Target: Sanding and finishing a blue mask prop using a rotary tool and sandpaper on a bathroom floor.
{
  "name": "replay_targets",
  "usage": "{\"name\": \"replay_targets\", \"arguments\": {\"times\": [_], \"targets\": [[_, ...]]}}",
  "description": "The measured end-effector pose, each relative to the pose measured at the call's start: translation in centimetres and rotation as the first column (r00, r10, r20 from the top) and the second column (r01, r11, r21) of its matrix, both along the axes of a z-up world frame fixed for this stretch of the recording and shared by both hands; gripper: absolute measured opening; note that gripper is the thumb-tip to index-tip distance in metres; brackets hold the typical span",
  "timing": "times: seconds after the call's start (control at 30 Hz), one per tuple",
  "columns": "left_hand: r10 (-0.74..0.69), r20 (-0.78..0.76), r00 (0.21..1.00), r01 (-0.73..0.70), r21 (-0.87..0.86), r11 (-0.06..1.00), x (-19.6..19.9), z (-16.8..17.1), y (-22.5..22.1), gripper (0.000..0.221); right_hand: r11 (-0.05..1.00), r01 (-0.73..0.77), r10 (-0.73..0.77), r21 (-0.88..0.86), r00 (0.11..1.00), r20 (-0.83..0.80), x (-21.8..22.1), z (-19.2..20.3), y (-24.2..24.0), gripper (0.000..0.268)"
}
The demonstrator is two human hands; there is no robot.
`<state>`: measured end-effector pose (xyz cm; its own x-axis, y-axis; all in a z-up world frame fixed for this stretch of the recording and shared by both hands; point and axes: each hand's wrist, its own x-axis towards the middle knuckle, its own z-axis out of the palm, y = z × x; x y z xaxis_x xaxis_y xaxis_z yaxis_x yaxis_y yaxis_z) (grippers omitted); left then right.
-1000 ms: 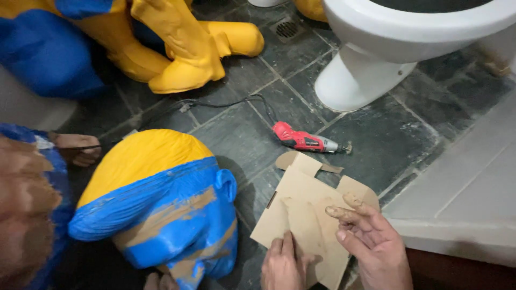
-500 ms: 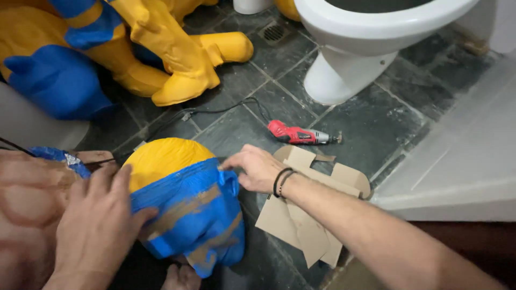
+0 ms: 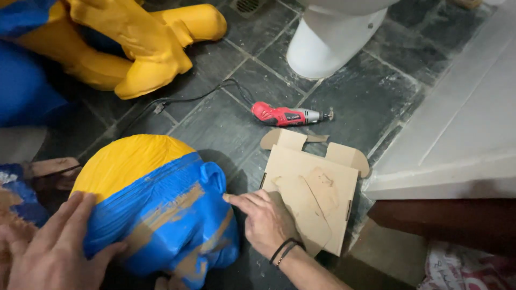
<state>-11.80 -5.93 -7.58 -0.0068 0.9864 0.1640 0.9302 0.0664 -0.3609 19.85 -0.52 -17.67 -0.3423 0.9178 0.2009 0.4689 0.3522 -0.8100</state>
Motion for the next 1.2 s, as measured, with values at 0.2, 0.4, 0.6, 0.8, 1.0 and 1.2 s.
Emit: {"name": "replay_targets", "arguments": {"times": [0.2, 0.4, 0.6, 0.8, 1.0, 1.2], "targets": [[-0.156, 0.463, 0.873, 0.098, 0.147, 0.984, -3.4, -2.5, 0.7, 0.100, 0.965, -0.126, 0.089, 0.229, 0.982, 0.167, -1.3, -0.3, 0.2, 0.048], [-0.169, 0.372, 0.913, 0.112, 0.169, 0.979, 1.3, 1.3, 1.8, 0.076, 0.924, -0.129, -0.089, 0.360, 0.842, 0.532, -2.8, -0.5, 1.3, 0.048], [-0.262, 0.476, 0.840, 0.143, 0.272, 0.952, 2.6, 1.1, 2.2, 0.069, 0.957, -0.176, 0.049, 0.230, 0.882, 0.469, -2.6, 0.4, 1.3, 0.054], [-0.293, 0.483, 0.825, 0.153, 0.308, 0.939, 2.4, 0.5, 1.9, 0.067, 0.952, -0.227, 0.122, 0.207, 0.898, 0.423, -2.7, 1.8, 0.1, 0.049], [-0.281, 0.454, 0.845, 0.178, 0.255, 0.950, -1.0, -1.4, 1.9, 0.072, 0.920, -0.284, 0.235, 0.269, 0.951, 0.199, -2.4, 3.3, -0.9, 0.051], [-0.315, 0.483, 0.817, 0.208, 0.263, 0.942, -2.8, -2.5, 1.1, 0.078, 0.997, -0.037, 0.034, 0.065, 0.998, 0.050, -1.7, 1.7, -0.5, 0.063]]}}
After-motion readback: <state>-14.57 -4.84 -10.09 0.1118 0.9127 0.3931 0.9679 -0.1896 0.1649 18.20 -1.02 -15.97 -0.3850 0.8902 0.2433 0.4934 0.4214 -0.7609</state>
